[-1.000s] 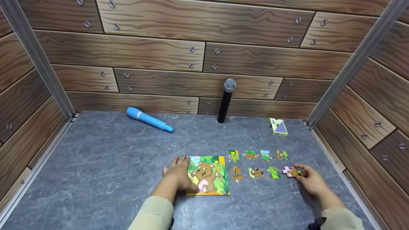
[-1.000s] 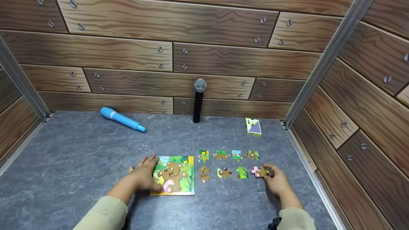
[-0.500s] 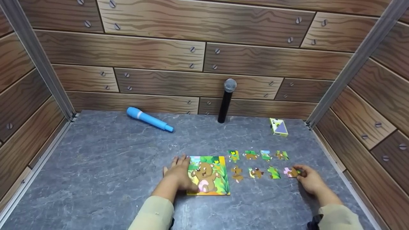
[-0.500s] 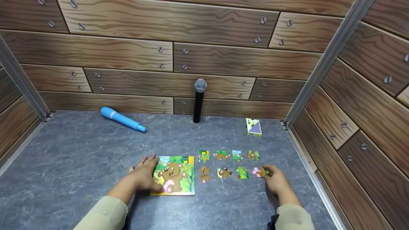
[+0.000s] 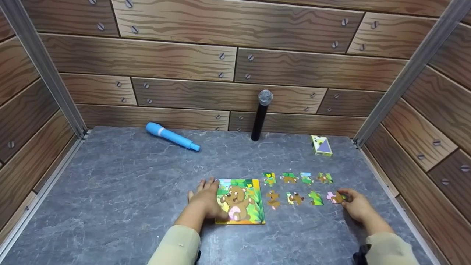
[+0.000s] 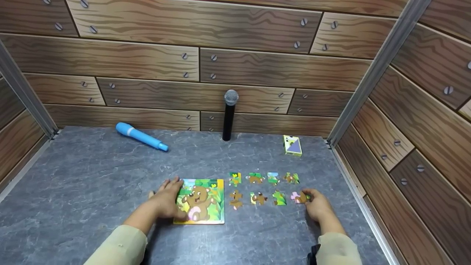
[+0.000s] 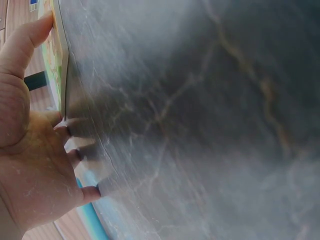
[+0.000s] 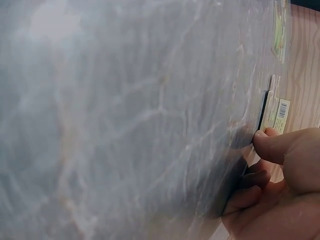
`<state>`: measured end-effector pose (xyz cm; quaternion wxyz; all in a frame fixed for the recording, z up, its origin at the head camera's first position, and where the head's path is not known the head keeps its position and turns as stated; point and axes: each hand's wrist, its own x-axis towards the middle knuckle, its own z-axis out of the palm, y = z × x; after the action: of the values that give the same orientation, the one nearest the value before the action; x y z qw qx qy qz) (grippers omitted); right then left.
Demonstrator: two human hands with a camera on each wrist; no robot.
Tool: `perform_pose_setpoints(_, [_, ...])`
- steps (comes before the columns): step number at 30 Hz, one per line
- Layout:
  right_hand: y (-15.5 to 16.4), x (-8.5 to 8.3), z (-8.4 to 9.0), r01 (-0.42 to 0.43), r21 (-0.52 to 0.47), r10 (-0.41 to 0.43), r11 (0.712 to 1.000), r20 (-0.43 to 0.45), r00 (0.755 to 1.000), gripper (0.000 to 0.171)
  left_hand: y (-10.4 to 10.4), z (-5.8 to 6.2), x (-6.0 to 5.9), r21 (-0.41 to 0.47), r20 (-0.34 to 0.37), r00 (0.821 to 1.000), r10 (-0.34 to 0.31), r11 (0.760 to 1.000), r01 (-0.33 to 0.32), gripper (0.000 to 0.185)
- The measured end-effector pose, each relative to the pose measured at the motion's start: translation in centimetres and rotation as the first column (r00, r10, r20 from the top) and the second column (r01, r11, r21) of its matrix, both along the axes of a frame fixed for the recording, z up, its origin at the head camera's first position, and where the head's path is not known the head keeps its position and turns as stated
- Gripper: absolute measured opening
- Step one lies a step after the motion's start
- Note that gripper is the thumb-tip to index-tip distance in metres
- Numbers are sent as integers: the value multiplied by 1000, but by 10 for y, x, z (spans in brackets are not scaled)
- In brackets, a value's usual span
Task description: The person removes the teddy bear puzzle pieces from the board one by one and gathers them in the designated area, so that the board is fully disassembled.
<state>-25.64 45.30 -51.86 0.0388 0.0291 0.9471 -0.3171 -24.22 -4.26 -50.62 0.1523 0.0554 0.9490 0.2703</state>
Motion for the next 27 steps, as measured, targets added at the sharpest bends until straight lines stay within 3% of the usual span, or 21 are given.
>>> perform_pose_setpoints(15, [-3,3,-3,32,-11,-33,999,-51,998,46,0,-1,-1,6,12,1000,7,1000,-8,125])
perform_pose_setpoints(27, [-6,8,-3,101,-66,-102,993,-10,995,55,0,-1,0,1,4,1000,-2,1000,2,125])
